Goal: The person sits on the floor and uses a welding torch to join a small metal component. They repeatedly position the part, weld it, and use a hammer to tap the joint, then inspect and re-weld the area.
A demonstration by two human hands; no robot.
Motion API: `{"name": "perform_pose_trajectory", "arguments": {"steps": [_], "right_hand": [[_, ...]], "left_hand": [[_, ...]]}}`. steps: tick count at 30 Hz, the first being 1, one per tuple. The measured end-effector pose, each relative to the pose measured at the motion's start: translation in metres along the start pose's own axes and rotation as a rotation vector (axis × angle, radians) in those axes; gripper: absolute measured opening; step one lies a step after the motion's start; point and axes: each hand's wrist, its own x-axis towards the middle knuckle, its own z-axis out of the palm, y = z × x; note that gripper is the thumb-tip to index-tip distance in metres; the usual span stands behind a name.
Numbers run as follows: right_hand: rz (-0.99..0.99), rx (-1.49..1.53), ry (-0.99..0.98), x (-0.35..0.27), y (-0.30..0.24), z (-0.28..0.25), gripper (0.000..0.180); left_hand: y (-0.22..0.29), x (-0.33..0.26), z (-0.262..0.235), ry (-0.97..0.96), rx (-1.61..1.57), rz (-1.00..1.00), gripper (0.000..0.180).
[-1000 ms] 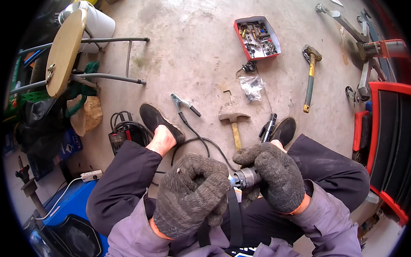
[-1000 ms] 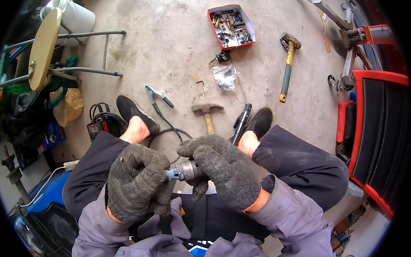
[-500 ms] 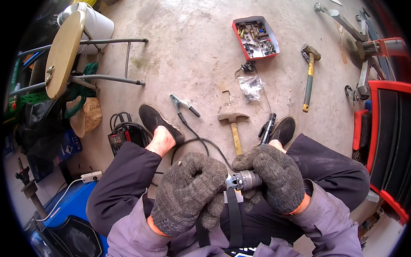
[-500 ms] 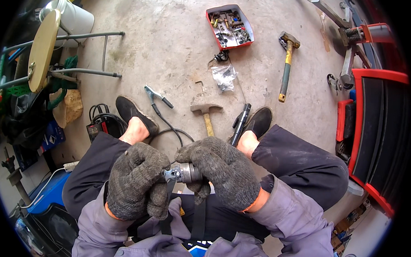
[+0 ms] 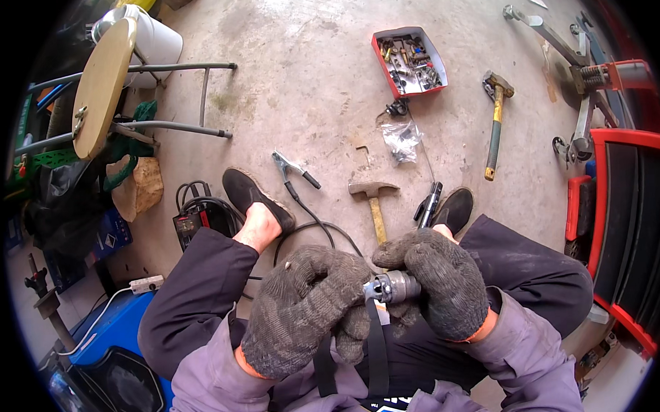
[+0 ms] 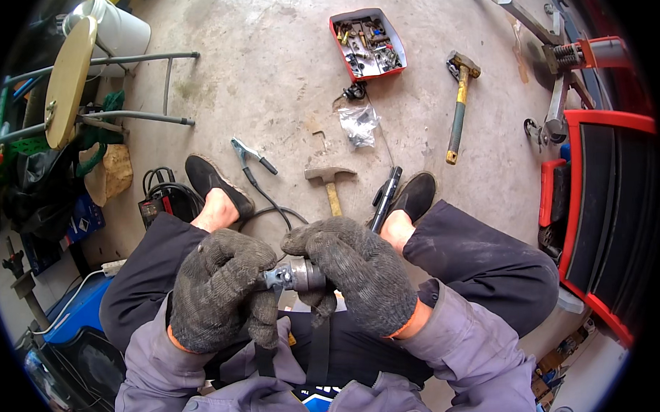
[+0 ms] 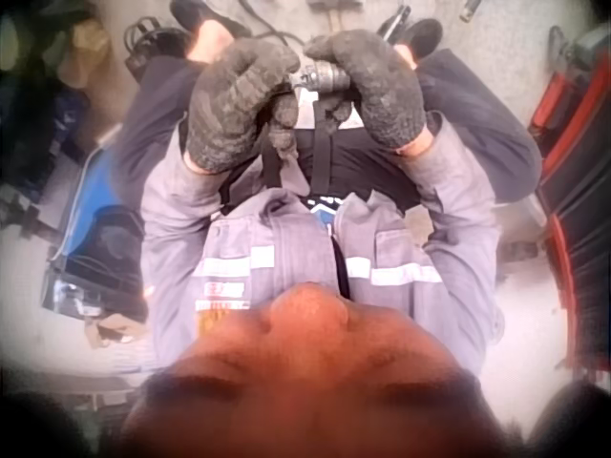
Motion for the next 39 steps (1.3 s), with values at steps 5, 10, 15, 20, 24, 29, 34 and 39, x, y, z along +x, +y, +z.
{"name": "perform_pose_trajectory", "arguments": {"steps": [5,10,15,20,24,29,34,39], "right_hand": [[0.454,0.615,0.127,-0.002,-0.013,0.007,0.034],[0.340,0.615,0.142,-0.004,-0.005,0.013,0.038],[0.442,0.720,0.131,-0.005,-0.010,0.010,0.038],[0.429,0.760,0.056,-0.010,0.005,0.007,0.031],[0.429,0.278,0.199,0.025,0.053,0.001,0.032],[0.895,0.045,0.299,0.052,0.214,0.003,0.046],[0.957,-0.538,-0.172,0.040,0.317,0.092,0.061],[1.165,-0.294,0.112,0.022,0.318,0.115,0.055]], "left_hand": [[0.008,-0.001,0.001,-0.016,-0.507,-0.343,0.021],[0.003,-0.006,0.001,-0.010,-0.526,-0.298,0.022],[0.001,-0.007,0.001,-0.013,-0.469,-0.260,0.023],[-0.015,-0.010,0.009,0.049,-0.273,-0.029,0.021],[-0.041,0.025,0.000,0.101,-0.125,-0.024,0.019],[-0.128,0.123,-0.018,0.235,-0.436,-0.320,0.020],[-0.253,0.207,-0.049,0.399,-0.646,-0.379,0.010],[-0.297,0.260,-0.045,0.428,-0.624,-0.408,0.013]]}}
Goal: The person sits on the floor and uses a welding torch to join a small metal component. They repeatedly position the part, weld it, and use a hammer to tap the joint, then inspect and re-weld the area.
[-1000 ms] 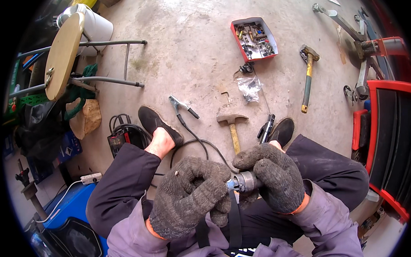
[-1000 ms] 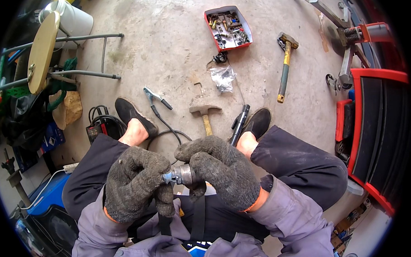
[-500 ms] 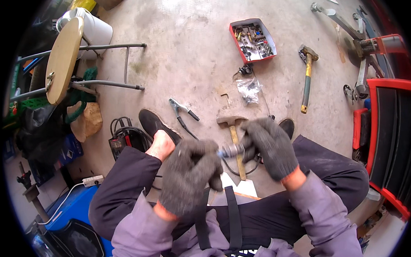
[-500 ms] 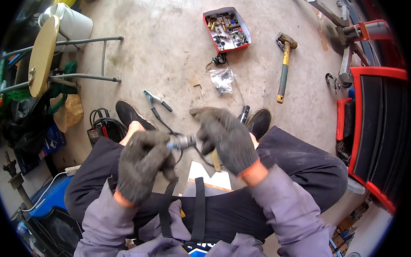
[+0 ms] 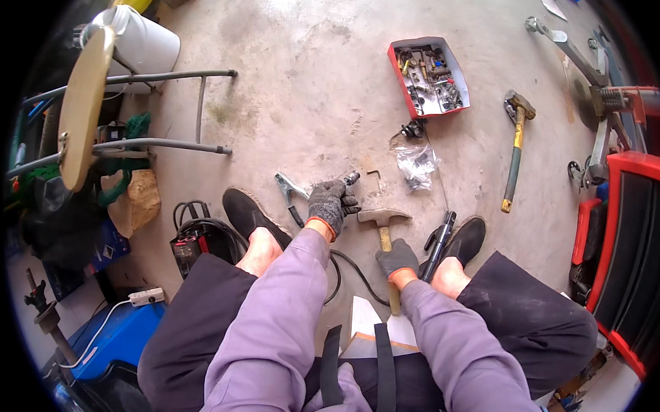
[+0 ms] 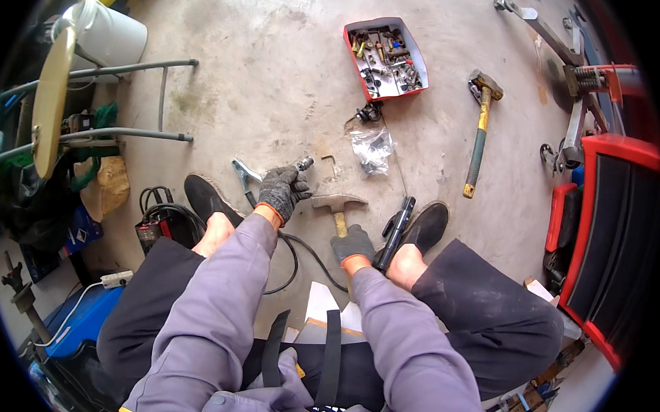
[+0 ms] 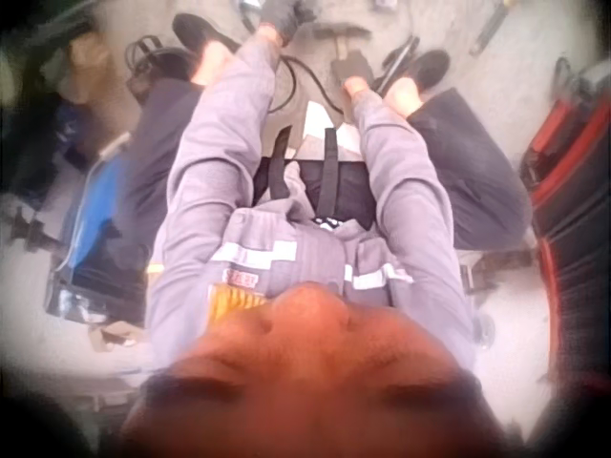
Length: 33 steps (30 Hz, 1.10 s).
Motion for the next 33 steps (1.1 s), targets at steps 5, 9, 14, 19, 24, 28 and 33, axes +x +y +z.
{"name": "perform_pose_trajectory", "arguments": {"steps": [5,9,14,19,24,28,33], "right_hand": [[-0.268,0.088,0.188,-0.004,-0.019,-0.048,0.033],[-0.414,0.202,0.323,-0.009,-0.072,-0.091,0.031],[-0.610,0.162,0.264,-0.012,-0.110,-0.098,0.024],[-0.396,0.003,0.034,0.003,-0.104,-0.083,0.027],[-0.648,0.118,0.126,0.000,-0.105,-0.085,0.023],[-0.497,-0.090,0.046,0.016,-0.109,-0.089,0.024],[-0.663,-0.071,0.253,0.004,-0.104,-0.084,0.028]], "left_hand": [[-0.004,0.021,-0.008,-0.072,0.054,0.018,0.016],[0.014,0.017,0.010,-0.041,0.169,0.106,0.017],[0.031,0.018,0.016,-0.010,0.183,0.150,0.018],[0.028,0.034,0.015,-0.082,0.194,0.100,0.016],[0.029,0.033,0.017,-0.010,0.065,0.145,0.023],[0.027,0.030,0.027,0.082,0.142,0.244,0.028],[0.016,0.037,0.028,0.069,-0.067,0.153,0.015]]}}
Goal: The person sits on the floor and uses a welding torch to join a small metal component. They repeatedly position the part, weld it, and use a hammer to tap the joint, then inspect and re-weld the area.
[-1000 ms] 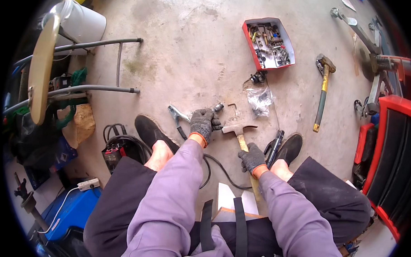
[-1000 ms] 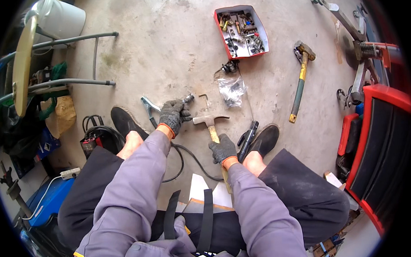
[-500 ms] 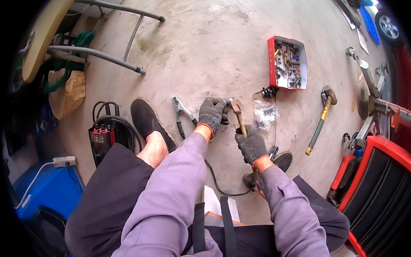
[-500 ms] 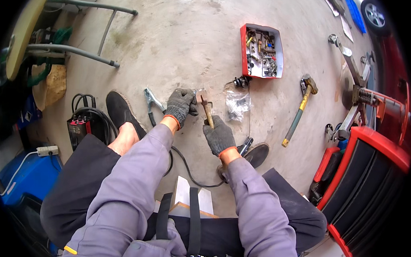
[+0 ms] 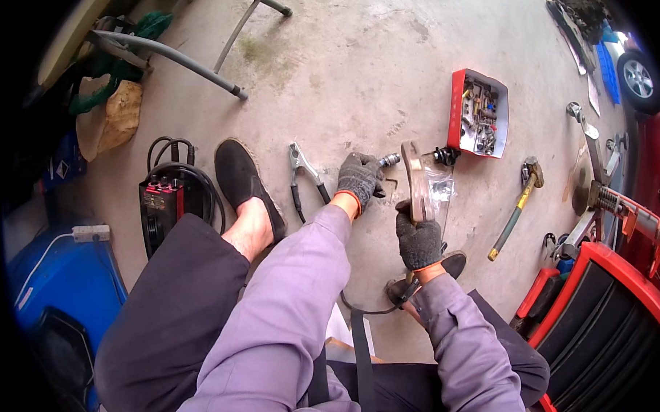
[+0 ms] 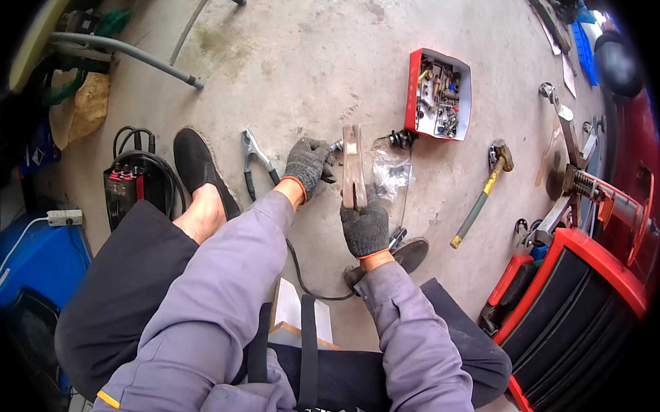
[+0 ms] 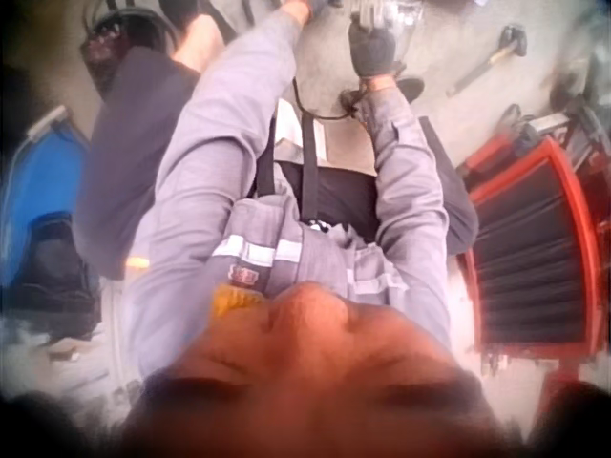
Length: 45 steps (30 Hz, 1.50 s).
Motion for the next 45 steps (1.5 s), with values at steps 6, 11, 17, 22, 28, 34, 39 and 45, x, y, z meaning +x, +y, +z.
{"name": "perform_pose_trajectory", "arguments": {"steps": [6,11,17,22,28,34,39,45], "right_hand": [[0.345,0.318,-0.194,-0.003,0.009,-0.012,0.025],[0.859,1.287,-0.339,-0.048,0.017,-0.019,0.022],[1.013,1.215,-0.499,-0.090,0.071,0.024,0.026],[0.959,1.083,-0.645,-0.073,0.078,0.047,0.013],[0.436,-0.215,-0.563,-0.048,0.101,0.066,0.054],[0.276,0.346,-0.100,-0.011,0.040,-0.003,0.043],[0.334,1.251,-0.345,0.007,-0.004,-0.017,0.038],[0.398,1.137,-0.344,-0.003,-0.010,0.002,0.022]], "left_hand": [[0.001,0.012,0.002,-0.010,0.221,-0.011,0.011],[-0.001,0.004,-0.005,0.136,0.775,0.412,0.032],[0.043,-0.008,0.027,-0.163,1.293,0.454,0.048],[0.065,0.021,0.039,-0.389,1.897,0.784,0.045],[0.088,0.038,0.040,-0.555,1.927,0.644,0.024],[0.105,-0.007,-0.001,-0.568,1.082,0.030,0.048],[0.089,-0.072,-0.022,-0.532,0.483,-0.215,0.038],[0.034,-0.100,-0.054,-0.552,0.410,-0.116,0.041]]}}
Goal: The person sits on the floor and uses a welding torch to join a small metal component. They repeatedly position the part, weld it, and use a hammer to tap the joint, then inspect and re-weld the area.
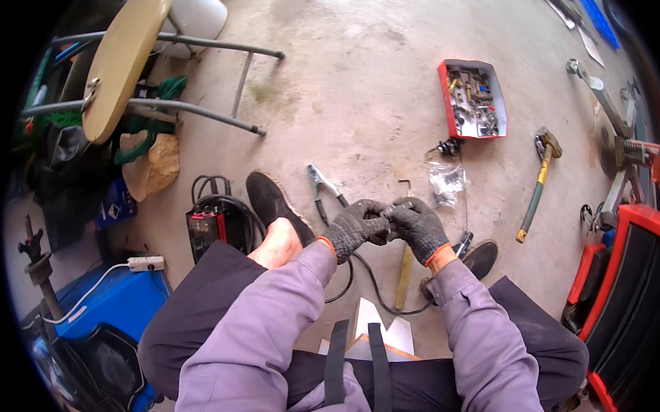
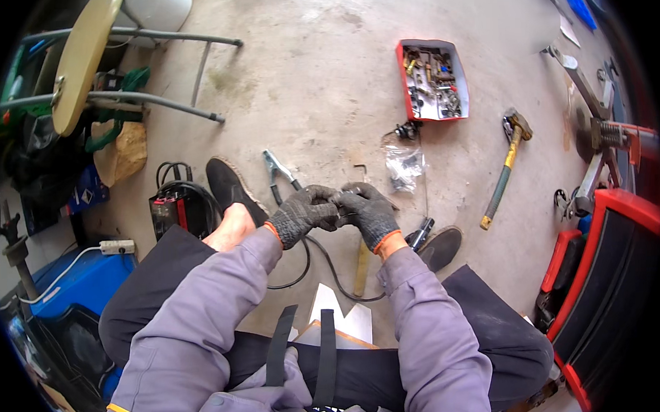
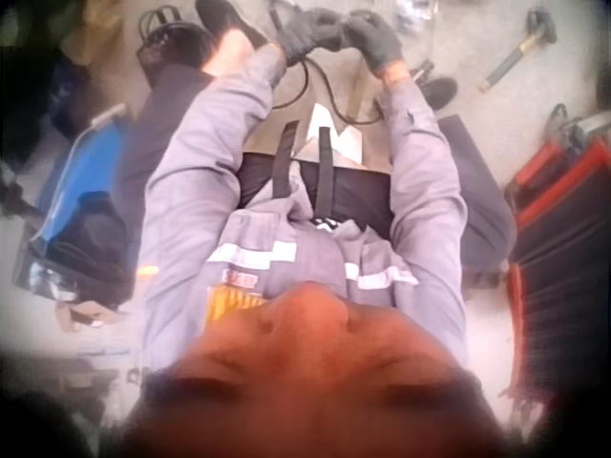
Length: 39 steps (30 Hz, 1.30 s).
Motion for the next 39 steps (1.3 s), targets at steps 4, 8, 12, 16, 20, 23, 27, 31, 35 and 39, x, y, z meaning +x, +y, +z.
{"name": "perform_pose_trajectory", "arguments": {"steps": [4,8,12,16,20,23,27,31,35,39], "right_hand": [[0.036,0.160,0.026,0.003,0.008,-0.006,0.021],[0.040,0.171,0.016,0.007,0.000,0.006,0.038],[-0.020,0.261,-0.062,0.000,-0.011,0.009,0.047],[-0.050,0.212,-0.128,-0.011,-0.034,0.015,0.042],[-0.076,-0.080,0.019,-0.025,-0.076,0.031,0.032],[-0.524,-0.633,-0.048,-0.039,-0.117,0.005,0.023],[-1.023,-1.113,0.084,-0.092,-0.192,-0.012,0.019],[-0.590,-0.761,0.186,-0.182,-0.242,0.007,0.024],[-0.653,-0.673,0.164,-0.238,-0.235,0.010,0.029],[-0.730,-0.671,-0.002,-0.254,-0.220,0.006,0.030]], "left_hand": [[-0.037,0.004,-0.040,0.777,0.603,-0.175,0.060],[-0.048,0.018,-0.031,1.179,0.728,-0.481,0.084],[-0.011,0.043,-0.003,1.209,0.603,-0.702,0.099],[-0.020,0.030,-0.025,1.119,0.513,-0.425,0.081],[-0.035,0.010,-0.009,0.717,0.344,0.109,0.058],[0.031,-0.011,0.046,0.389,0.052,0.038,0.063],[0.096,-0.059,0.091,0.032,0.163,0.271,0.066],[0.099,-0.116,0.117,0.344,0.643,0.676,0.059],[0.110,-0.156,0.123,0.380,0.826,0.747,0.055],[0.104,-0.171,0.128,0.316,0.825,0.925,0.056]]}}
